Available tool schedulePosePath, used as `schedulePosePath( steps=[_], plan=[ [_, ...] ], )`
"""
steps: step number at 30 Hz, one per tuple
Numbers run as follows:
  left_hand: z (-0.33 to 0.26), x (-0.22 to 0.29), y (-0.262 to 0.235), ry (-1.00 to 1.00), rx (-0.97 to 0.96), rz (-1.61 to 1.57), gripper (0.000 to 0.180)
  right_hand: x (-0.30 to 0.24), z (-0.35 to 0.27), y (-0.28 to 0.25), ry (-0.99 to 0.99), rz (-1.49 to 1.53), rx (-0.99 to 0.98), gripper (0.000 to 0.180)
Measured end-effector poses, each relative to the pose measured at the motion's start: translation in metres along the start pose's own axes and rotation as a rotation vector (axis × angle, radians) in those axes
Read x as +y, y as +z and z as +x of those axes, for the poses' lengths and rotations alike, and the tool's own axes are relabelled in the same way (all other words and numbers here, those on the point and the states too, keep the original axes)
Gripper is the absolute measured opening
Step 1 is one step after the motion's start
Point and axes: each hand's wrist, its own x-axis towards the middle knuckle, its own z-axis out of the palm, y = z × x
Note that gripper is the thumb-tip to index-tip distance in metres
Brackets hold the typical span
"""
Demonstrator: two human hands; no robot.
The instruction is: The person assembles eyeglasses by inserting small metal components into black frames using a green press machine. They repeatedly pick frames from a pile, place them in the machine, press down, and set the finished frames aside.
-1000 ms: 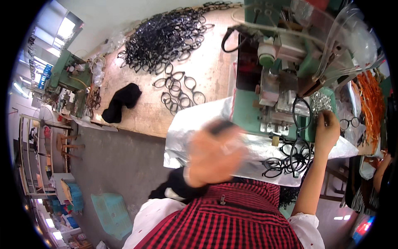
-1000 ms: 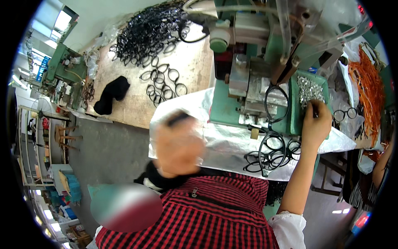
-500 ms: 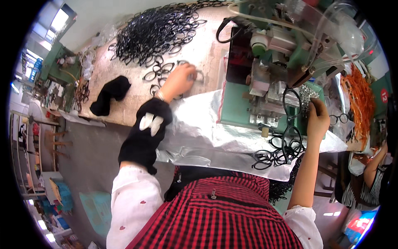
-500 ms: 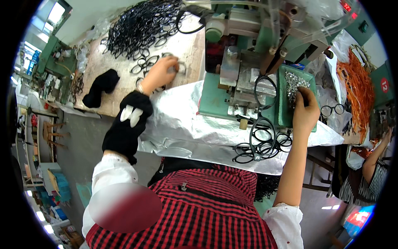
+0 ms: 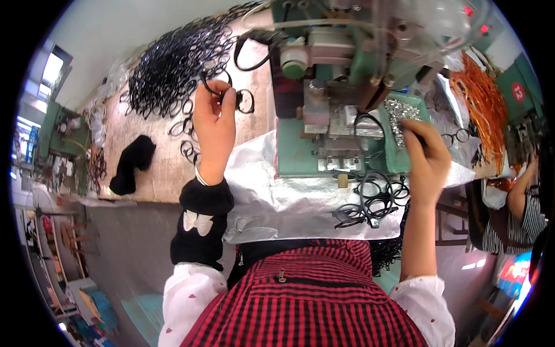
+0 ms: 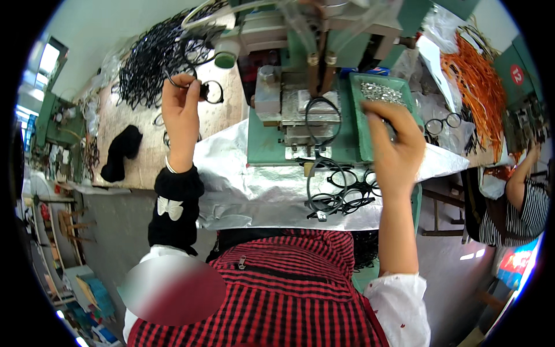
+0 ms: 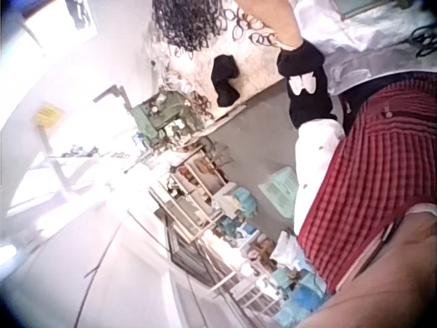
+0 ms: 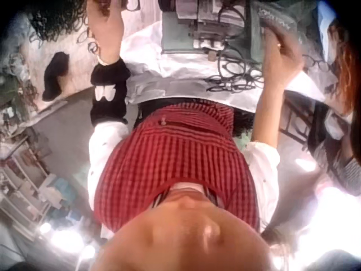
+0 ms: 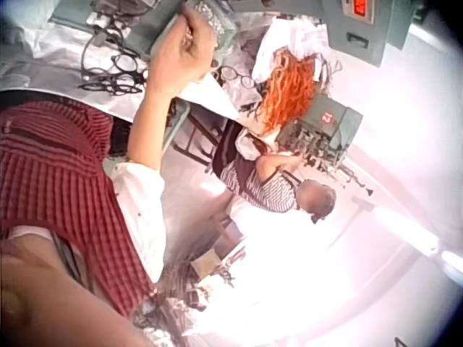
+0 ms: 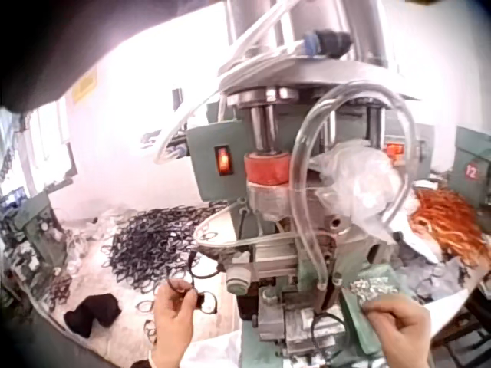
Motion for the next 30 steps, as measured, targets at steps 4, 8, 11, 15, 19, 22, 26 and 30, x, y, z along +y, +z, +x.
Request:
schedulePosePath(
  steps=[4, 8, 11, 15, 19, 22, 26, 30],
  plan=[
    [-0.026, -0.017, -0.002, -0.150, 0.066, -0.079, 0.010, -0.002, 0.022, 0.046, 0.003, 0.205, 0.045, 0.017],
    [-0.049, -0.017, 0.000, -0.242, 0.129, -0.152, 0.010, -0.014, 0.024, 0.054, 0.219, 0.545, 0.055, 0.035],
    [-0.039, 0.019, 0.012, -0.122, 0.140, -0.335, 0.009, -0.014, 0.018, 0.054, 0.311, 0.696, 0.037, 0.032],
    [-0.015, 0.142, 0.024, 0.329, -0.070, -0.506, 0.013, -0.003, 0.032, 0.044, 0.440, 0.960, 0.103, 0.024],
    [-0.043, 0.176, 0.012, 0.404, -0.294, -0.430, 0.016, 0.034, 0.022, 0.013, 0.532, 0.951, 0.143, 0.021],
    [-0.055, 0.121, 0.017, 0.108, -0.197, -0.301, 0.012, 0.028, 0.014, 0.022, 0.489, 0.819, 0.096, 0.020],
    [-0.053, 0.103, 0.028, -0.060, -0.062, -0.499, 0.014, -0.008, 0.033, 0.035, 0.365, 0.685, 0.055, 0.021],
    [-0.033, 0.138, 0.024, 0.189, -0.087, -0.429, 0.018, -0.015, 0.030, 0.039, 0.332, 0.627, -0.001, 0.022]
  ],
)
